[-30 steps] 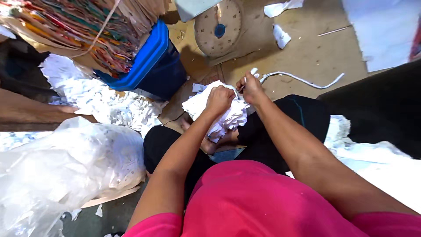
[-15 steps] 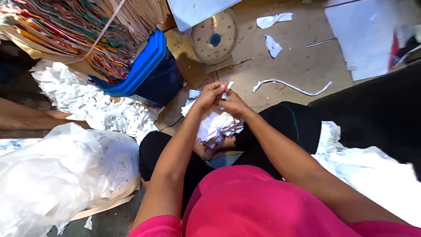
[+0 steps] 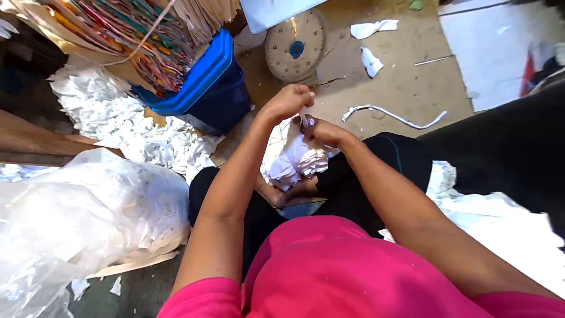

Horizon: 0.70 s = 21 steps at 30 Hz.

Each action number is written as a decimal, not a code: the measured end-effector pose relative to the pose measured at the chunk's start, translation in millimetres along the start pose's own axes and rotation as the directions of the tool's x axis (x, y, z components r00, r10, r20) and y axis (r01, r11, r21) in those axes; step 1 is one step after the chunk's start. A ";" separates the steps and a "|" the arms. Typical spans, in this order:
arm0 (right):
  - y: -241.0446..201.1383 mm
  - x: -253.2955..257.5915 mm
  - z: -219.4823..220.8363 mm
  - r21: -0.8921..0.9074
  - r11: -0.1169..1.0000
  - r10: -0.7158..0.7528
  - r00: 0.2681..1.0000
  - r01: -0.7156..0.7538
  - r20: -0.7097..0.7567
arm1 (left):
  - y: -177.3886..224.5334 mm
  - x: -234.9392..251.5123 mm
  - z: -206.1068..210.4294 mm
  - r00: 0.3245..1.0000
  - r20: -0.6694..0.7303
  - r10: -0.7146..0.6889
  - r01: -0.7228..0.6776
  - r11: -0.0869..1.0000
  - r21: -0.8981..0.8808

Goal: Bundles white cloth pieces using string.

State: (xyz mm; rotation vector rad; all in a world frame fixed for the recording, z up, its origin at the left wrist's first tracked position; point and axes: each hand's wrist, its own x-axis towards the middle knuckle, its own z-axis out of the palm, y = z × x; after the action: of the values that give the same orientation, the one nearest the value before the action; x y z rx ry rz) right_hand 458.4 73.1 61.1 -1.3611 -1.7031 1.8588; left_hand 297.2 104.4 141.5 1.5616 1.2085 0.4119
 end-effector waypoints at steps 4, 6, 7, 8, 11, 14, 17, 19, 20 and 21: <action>6.2 0.0 1.6 0.143 0.988 -0.045 0.995 0.057 -0.084 | -26.0 -3.1 8.8 0.956 0.125 0.265 -0.283 0.946 0.156; 11.6 1.5 -0.6 0.090 0.989 -0.111 0.989 0.120 -0.101 | -33.9 -2.3 15.5 0.943 0.068 0.326 -0.328 0.944 0.026; 14.1 3.2 -0.8 0.070 0.987 -0.139 0.984 0.148 -0.111 | -32.5 -1.5 17.5 0.951 0.020 0.307 -0.306 0.951 -0.049; 15.3 3.3 -0.5 0.074 0.984 -0.152 0.982 0.160 -0.108 | -28.7 -0.7 18.8 0.965 -0.026 0.260 -0.262 0.959 -0.108; 22.0 3.8 2.7 0.137 0.956 -0.248 0.963 0.261 -0.103 | -13.0 5.8 19.9 0.989 -0.123 0.076 -0.093 0.986 -0.138; 18.6 5.1 21.1 0.239 0.914 -0.247 0.917 0.328 -0.313 | -4.2 17.6 25.8 0.997 -0.011 0.074 -0.074 0.996 0.041; 32.1 9.9 25.0 0.338 0.870 -0.205 0.887 0.358 -0.413 | -8.4 23.1 34.5 0.987 0.049 0.155 -0.161 0.973 0.163; 31.7 8.4 17.9 0.370 0.898 -0.079 0.916 0.236 -0.393 | -15.6 11.6 29.5 0.986 -0.105 0.132 -0.113 0.978 0.176; 29.5 7.3 15.4 0.378 0.907 -0.026 0.923 0.183 -0.384 | -20.8 1.2 26.5 0.975 -0.199 0.100 -0.061 0.979 0.193; 27.4 8.4 13.5 0.389 0.909 0.011 0.924 0.151 -0.383 | -28.3 -9.4 24.6 0.957 -0.278 0.086 -0.022 0.974 0.226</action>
State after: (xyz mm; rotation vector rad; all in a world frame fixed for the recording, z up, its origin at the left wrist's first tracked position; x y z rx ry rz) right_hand 454.0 63.3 31.2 -1.3447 -1.0772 1.6544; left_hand 298.5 81.2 110.6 1.7720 1.4767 0.5707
